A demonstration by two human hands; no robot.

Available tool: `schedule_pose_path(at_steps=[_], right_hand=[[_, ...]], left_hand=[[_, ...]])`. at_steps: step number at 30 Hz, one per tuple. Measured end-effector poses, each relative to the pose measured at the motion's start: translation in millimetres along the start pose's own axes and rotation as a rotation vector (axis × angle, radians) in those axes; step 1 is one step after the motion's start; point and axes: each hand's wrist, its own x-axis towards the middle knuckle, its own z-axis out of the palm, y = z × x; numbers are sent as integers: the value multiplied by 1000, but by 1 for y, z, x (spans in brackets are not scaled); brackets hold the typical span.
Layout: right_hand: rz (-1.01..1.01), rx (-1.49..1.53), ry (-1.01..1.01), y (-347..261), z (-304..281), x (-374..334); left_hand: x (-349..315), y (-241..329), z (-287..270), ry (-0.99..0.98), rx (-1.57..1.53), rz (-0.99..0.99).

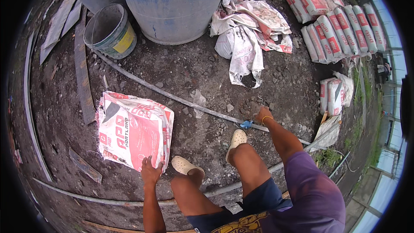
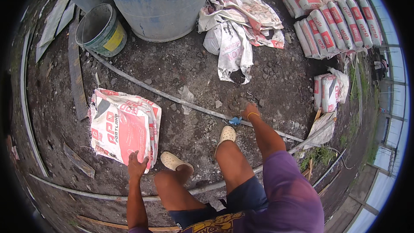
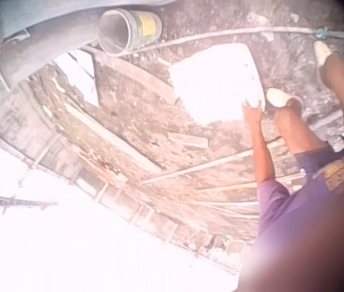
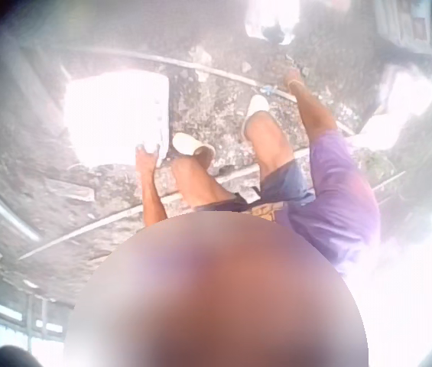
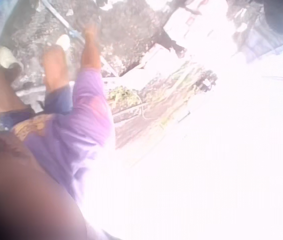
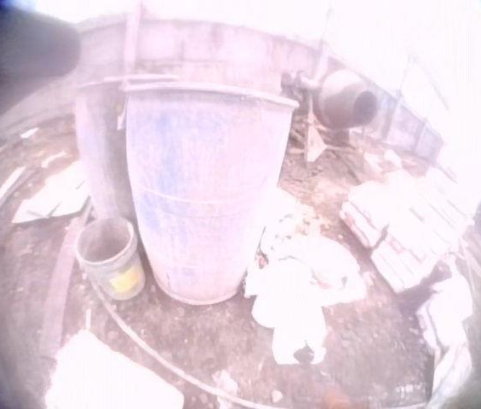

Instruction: The person gathers and stacks empty cement bags, then operates a cement mixer by turning its wheel. They pour water from a bucket into the mixer and continue mixing. The person handles multiple empty bags and a bucket of water throughout the clip.

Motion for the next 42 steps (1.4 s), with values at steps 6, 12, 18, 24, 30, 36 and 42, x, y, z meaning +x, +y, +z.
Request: schedule_pose_path(at_steps=[6, 12, 18, 24, 30, 36, 42], right_hand=[[-26, 63, 198, 134, -94, -73], [72, 425, 319, 157, -205, 1], [-93, 543, 176, 63, -308, 215], [-418, 467, 599, -54, -364, 397], [-519, 307, 420, -76, -378, 408], [-860, 531, 391, -27, -452, 261], [-1005, 561, 362, 55, -576, 130]], left_hand=[[-30, 103, -140, -17, -262, 80], [-16, 268, -167, -97, -273, 143], [-10, 481, -109, -149, -398, -10], [7, 635, -62, -243, -393, 43], [32, 705, -72, -107, -443, -50], [74, 750, -120, -29, -283, 14], [168, 797, -154, 116, 69, 331]])
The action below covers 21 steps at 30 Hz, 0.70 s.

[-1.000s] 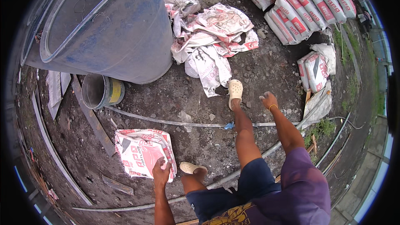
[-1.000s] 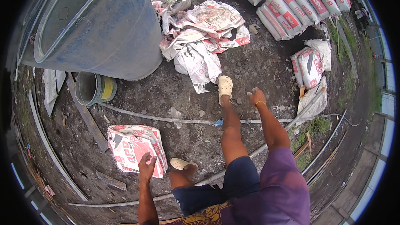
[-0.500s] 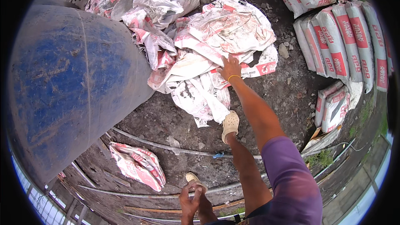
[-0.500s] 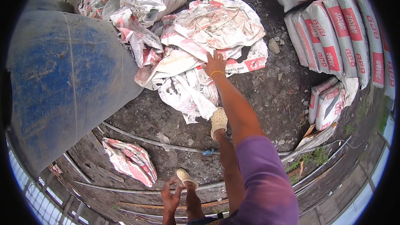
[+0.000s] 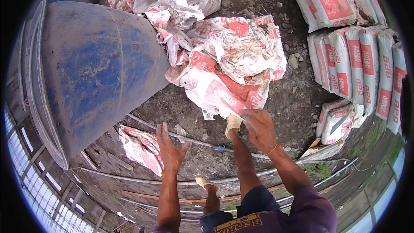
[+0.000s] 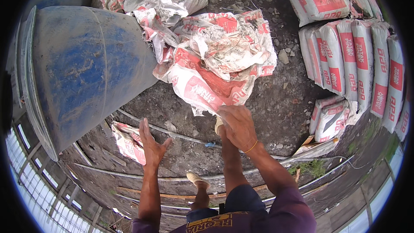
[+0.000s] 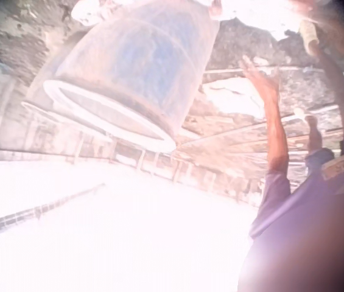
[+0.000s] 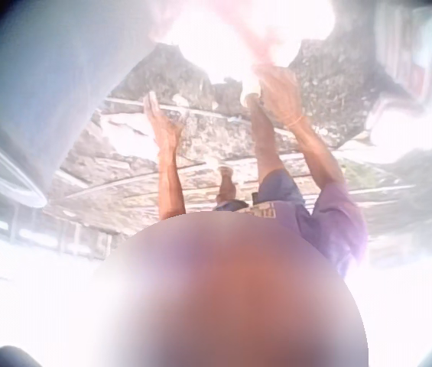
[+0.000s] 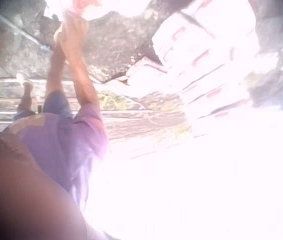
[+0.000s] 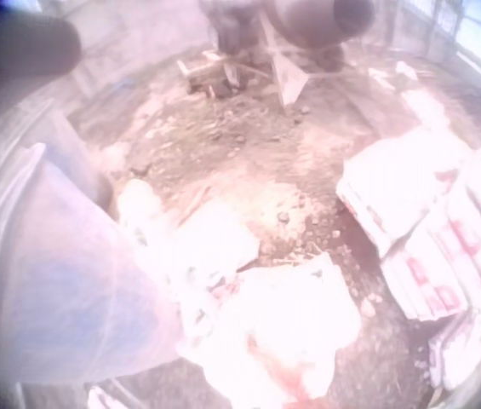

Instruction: The person gathers and stacks empty cement bags, then operates a cement mixer by turning its wheel. They pour water from a bucket into the mixer and continue mixing. The person handles multiple empty bags and a bucket of water throughout the clip.

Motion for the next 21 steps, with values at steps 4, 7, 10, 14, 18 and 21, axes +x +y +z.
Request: schedule_pose_path(at_steps=[4, 7, 10, 14, 18, 21], right_hand=[[-167, 34, -140, -53, -77, -12], [-263, 39, -264, -79, -122, -23], [-228, -2, -223, -107, -162, -40], [-210, -102, -98, -138, -173, -52], [-190, -70, -187, -156, -109, -45], [-362, -167, -271, -191, -82, -52]], left_hand=[[80, 19, 24, -23, 119, 267], [89, 28, 17, -50, -13, 466], [53, 30, -28, -90, -115, 448], [-61, 19, -114, 62, -20, 437], [-149, -7, -126, -116, 41, 176], [-200, -50, -130, -4, -33, 166]])
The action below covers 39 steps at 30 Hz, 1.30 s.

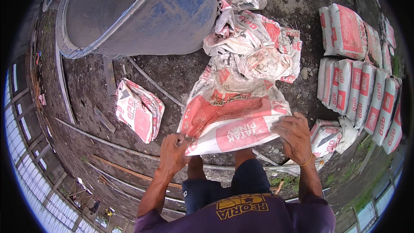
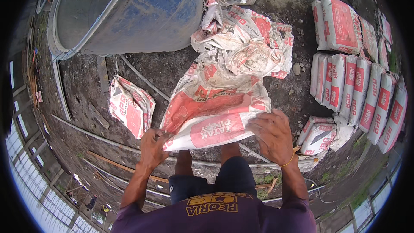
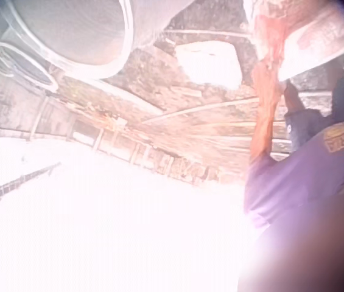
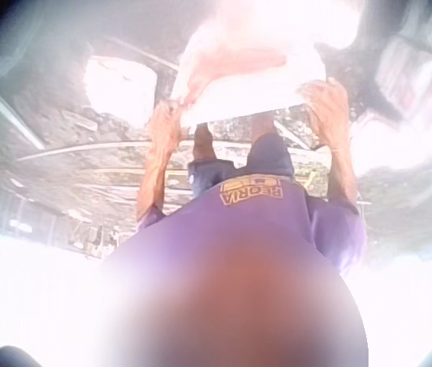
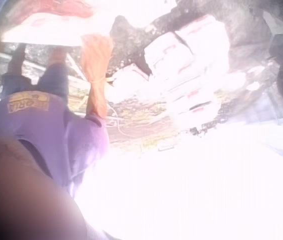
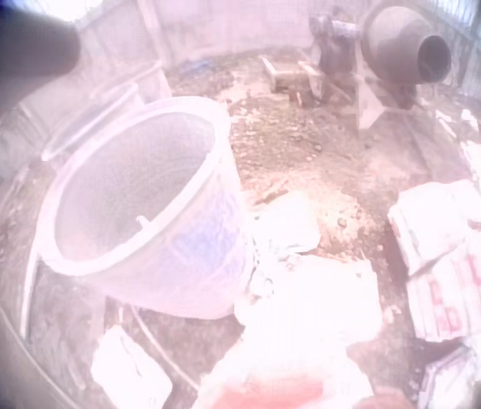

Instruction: The person gathers and stacks empty cement bags, then operates a cement mixer by turning its wheel. They pour water from a bucket into the mixer and continue mixing. The person handles multiple empty bags and a bucket of water throughout the clip.

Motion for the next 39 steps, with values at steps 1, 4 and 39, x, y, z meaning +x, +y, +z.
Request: schedule_pose_path(at_steps=[1, 4, 39], right_hand=[[-50, -23, -10, -23, -4, -2], [-132, -26, -40, -79, 22, 29], [-562, -7, -281, -417, 696, 280]], left_hand=[[-32, -7, -9, 107, -43, 9], [-101, -43, -19, 213, -34, -115], [-454, -577, 126, 590, 108, -932]])
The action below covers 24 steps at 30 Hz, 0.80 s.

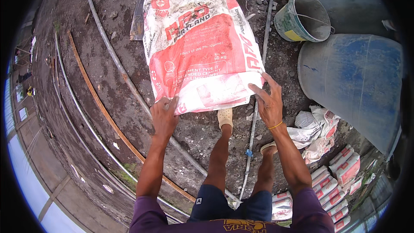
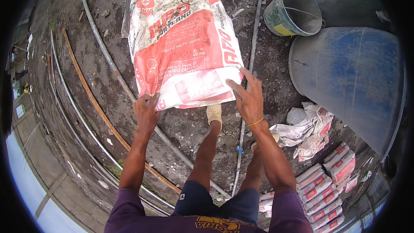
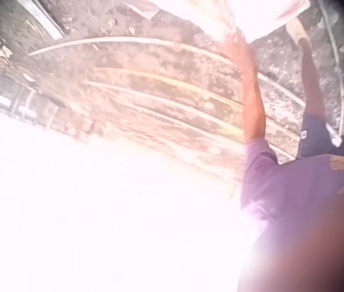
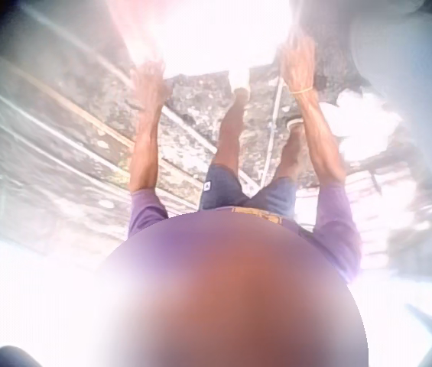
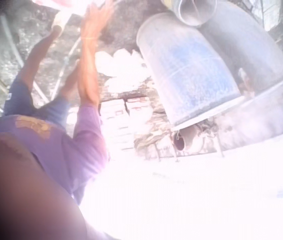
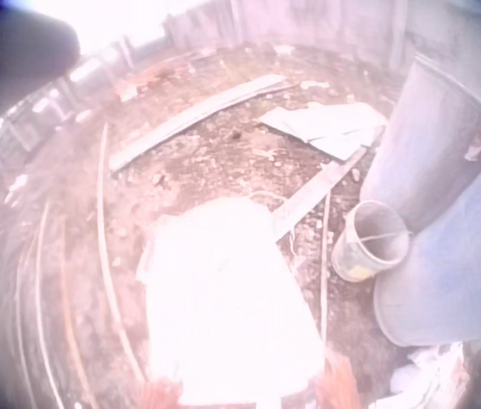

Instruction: The person gathers and stacks empty cement bags, then operates a cement mixer by turning its wheel. They pour water from a bucket into the mixer and continue mixing. The person handles multiple empty bags and a bucket of water throughout the clip.

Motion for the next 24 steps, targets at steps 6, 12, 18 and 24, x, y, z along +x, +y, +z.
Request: schedule_pose_path(at_steps=[6, 12, 18, 24], right_hand=[[317, -179, -460, 103, 160, -140], [446, -11, -363, 104, 158, -223], [1294, 31, 34, 132, 67, -347], [1750, -5, 245, 271, -45, -490]], left_hand=[[-92, -25, 177, -901, 264, 87], [-64, 60, 191, -909, -68, 19], [3, 212, 134, -884, -401, 269], [9, 385, 123, -868, -409, 360]])
